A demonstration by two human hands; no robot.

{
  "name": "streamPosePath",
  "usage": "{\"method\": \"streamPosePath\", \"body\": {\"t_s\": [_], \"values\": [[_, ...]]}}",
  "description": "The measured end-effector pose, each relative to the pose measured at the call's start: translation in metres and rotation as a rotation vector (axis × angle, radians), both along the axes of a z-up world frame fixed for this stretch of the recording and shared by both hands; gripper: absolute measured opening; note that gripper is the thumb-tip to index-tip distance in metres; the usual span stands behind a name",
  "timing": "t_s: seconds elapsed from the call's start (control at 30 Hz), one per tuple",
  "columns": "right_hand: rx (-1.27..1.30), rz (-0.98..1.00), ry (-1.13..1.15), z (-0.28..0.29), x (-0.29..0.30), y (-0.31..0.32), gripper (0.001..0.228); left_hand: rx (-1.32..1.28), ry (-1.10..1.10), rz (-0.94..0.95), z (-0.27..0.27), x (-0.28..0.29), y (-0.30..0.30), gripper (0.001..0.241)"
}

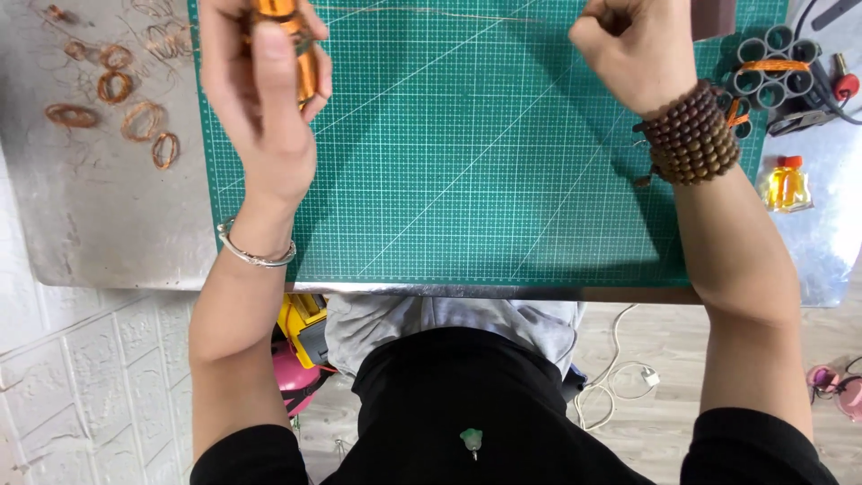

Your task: Assembling and inspecting a copper-wound electrical component on a workbench using a probe tool and smartphone for reference.

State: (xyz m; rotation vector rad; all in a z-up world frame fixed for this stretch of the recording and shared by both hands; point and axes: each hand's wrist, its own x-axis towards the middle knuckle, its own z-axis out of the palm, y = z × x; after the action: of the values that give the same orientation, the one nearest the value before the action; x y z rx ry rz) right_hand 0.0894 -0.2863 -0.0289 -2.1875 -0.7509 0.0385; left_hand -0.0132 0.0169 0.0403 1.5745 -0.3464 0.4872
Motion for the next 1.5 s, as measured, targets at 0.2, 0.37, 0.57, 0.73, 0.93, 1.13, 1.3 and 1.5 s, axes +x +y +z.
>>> {"method": "streamPosePath", "body": {"t_s": [0.2, 0.37, 0.57, 0.73, 0.93, 1.13, 1.3, 1.5], "values": [[-0.407, 0.022, -0.565, 0.06, -0.038, 0.03, 0.047, 0.157, 0.073, -0.002, -0.008, -0.003, -0.007, 0.027], [0.039, 0.144, -0.484, 0.073, -0.067, 0.073, 0.028, 0.309, 0.109, -0.092, -0.009, -0.011, -0.027, 0.026], [0.408, 0.172, 0.06, 0.051, -0.072, 0.084, 0.012, 0.257, 0.232, -0.162, -0.012, -0.016, -0.036, 0.027], [0.374, 0.191, 0.084, 0.038, -0.067, 0.079, 0.013, 0.313, 0.19, -0.141, -0.016, -0.013, -0.036, 0.032], [0.333, 0.128, 0.076, 0.032, -0.066, 0.076, 0.016, 0.453, 0.166, -0.1, -0.021, -0.019, -0.038, 0.037], [0.283, 0.06, -0.052, 0.026, -0.064, 0.074, 0.016, 0.406, 0.151, -0.093, -0.025, -0.02, -0.037, 0.041], [0.297, -0.004, -0.207, 0.013, -0.05, 0.067, 0.011, 0.165, 0.047, -0.12, -0.029, -0.013, -0.025, 0.03], [0.272, -0.119, -0.227, 0.003, -0.034, 0.05, 0.019, 0.044, -0.012, -0.046, -0.01, -0.008, -0.018, 0.03]]}}
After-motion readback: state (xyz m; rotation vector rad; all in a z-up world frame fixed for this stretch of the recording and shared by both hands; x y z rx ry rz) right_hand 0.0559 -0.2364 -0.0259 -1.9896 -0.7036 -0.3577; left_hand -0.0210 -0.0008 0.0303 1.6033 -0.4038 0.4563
